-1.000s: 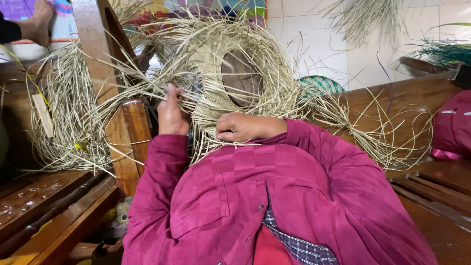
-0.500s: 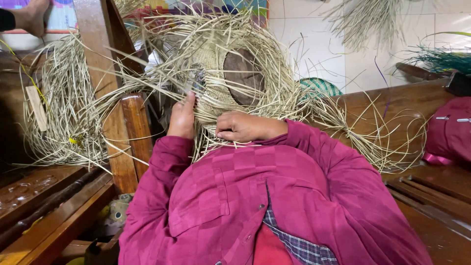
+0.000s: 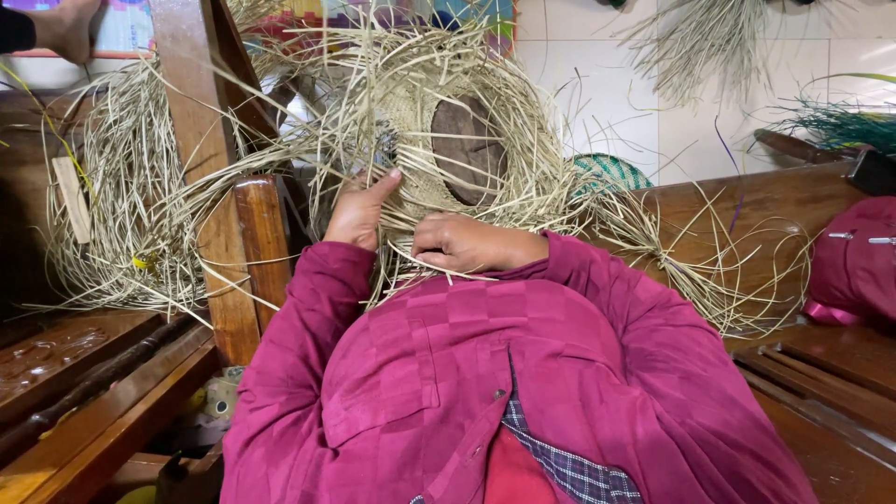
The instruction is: The person is weaving a straw hat by hand, interlacing individual straw strands into the structure.
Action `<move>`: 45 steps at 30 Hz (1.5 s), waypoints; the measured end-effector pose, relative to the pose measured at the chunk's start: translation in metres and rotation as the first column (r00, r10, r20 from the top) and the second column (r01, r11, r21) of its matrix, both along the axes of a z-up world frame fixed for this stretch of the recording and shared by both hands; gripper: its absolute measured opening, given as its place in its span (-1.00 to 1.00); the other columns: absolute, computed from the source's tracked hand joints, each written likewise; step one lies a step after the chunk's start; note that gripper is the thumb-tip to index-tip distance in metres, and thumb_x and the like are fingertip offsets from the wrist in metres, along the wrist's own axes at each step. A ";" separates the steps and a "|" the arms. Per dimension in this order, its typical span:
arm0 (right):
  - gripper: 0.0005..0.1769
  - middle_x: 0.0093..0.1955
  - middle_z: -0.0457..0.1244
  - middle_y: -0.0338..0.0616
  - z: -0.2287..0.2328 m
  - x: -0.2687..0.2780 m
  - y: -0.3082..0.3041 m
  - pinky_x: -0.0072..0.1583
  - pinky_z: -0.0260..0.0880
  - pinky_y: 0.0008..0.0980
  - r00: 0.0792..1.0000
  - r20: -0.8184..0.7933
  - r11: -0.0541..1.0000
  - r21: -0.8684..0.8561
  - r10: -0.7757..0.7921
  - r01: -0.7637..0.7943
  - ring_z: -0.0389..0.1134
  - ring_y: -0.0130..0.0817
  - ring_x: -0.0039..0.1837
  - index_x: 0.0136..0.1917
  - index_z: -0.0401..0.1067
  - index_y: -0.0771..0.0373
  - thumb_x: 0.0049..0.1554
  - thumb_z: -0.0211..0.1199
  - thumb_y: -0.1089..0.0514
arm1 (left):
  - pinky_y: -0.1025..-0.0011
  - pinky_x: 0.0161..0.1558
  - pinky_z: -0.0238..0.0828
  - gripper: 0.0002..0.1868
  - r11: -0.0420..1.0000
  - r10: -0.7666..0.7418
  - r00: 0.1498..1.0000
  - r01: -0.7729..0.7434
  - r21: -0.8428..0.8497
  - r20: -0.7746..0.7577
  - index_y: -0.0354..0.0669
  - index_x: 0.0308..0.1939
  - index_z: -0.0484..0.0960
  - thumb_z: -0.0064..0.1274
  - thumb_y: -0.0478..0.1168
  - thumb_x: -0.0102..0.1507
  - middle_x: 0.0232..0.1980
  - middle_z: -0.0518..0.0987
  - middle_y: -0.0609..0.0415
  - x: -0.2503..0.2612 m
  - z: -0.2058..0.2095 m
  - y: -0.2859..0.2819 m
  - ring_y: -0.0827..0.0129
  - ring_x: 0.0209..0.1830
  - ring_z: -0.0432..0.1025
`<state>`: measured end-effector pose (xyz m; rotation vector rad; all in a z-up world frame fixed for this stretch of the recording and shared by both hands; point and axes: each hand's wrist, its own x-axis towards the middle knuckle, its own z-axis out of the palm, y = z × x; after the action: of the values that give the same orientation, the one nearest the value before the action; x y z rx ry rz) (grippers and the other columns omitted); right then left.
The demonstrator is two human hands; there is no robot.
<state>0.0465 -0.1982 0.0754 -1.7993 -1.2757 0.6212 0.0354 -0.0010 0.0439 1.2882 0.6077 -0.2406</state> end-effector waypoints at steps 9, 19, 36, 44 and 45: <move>-0.81 0.10 0.33 -0.11 0.083 0.015 -0.010 0.12 0.37 -0.21 0.939 0.295 0.983 0.098 -0.175 0.153 0.37 -0.18 0.11 0.09 0.49 0.10 0.32 0.07 0.10 | 0.54 -0.51 0.32 -0.66 0.964 0.033 0.989 -0.070 0.257 0.144 -0.19 -0.39 0.51 0.28 -0.08 0.31 -0.53 0.47 0.13 -0.003 -0.030 -0.010 0.47 -0.58 0.36; -0.75 0.06 0.29 0.01 0.026 0.008 -0.015 0.05 0.40 -0.07 0.852 0.492 0.966 -0.074 -0.181 0.248 0.36 0.04 0.10 0.12 0.46 0.25 0.24 0.10 0.12 | 0.38 -0.31 0.52 -0.72 0.981 0.032 0.992 -0.055 0.184 0.124 -0.27 -0.26 0.62 0.40 -0.17 0.22 -0.38 0.62 0.05 0.010 0.005 -0.011 0.49 -0.44 0.42; -0.67 0.13 0.31 0.25 -0.074 0.062 -0.115 0.33 0.29 0.03 0.624 0.306 0.629 -0.096 -0.719 0.771 0.34 0.21 0.25 0.16 0.50 0.44 0.26 0.26 0.12 | 0.51 -0.12 0.56 -0.58 0.986 0.146 0.988 -0.149 0.076 0.052 -0.34 -0.23 0.44 0.44 -0.22 0.19 -0.28 0.66 -0.05 0.009 0.057 -0.023 0.49 -0.34 0.54; -0.81 0.07 0.27 0.02 0.034 0.066 -0.069 0.19 0.36 -0.17 0.611 0.361 0.709 0.397 -0.705 0.583 0.28 -0.08 0.13 0.16 0.47 0.29 0.28 0.19 0.27 | 0.46 -0.14 0.61 -0.78 0.994 0.108 0.987 -0.107 -0.012 0.120 -0.20 -0.23 0.57 0.35 -0.29 0.21 -0.25 0.67 -0.04 0.006 0.023 -0.016 0.40 -0.27 0.59; -0.78 0.06 0.27 -0.08 0.034 0.064 -0.059 0.19 0.34 -0.25 0.703 0.306 0.740 0.487 -0.642 0.464 0.30 -0.12 0.14 0.18 0.54 0.20 0.25 0.26 0.25 | 0.39 -0.33 0.61 -0.72 0.991 0.103 0.990 -0.110 0.070 0.096 -0.33 -0.23 0.60 0.39 -0.23 0.22 -0.40 0.61 -0.01 0.005 0.034 -0.020 0.43 -0.44 0.55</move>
<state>0.1103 -0.2572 0.1096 -1.9170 -0.9387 -0.4108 0.0408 -0.0212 0.0781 1.3276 0.6099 -0.0700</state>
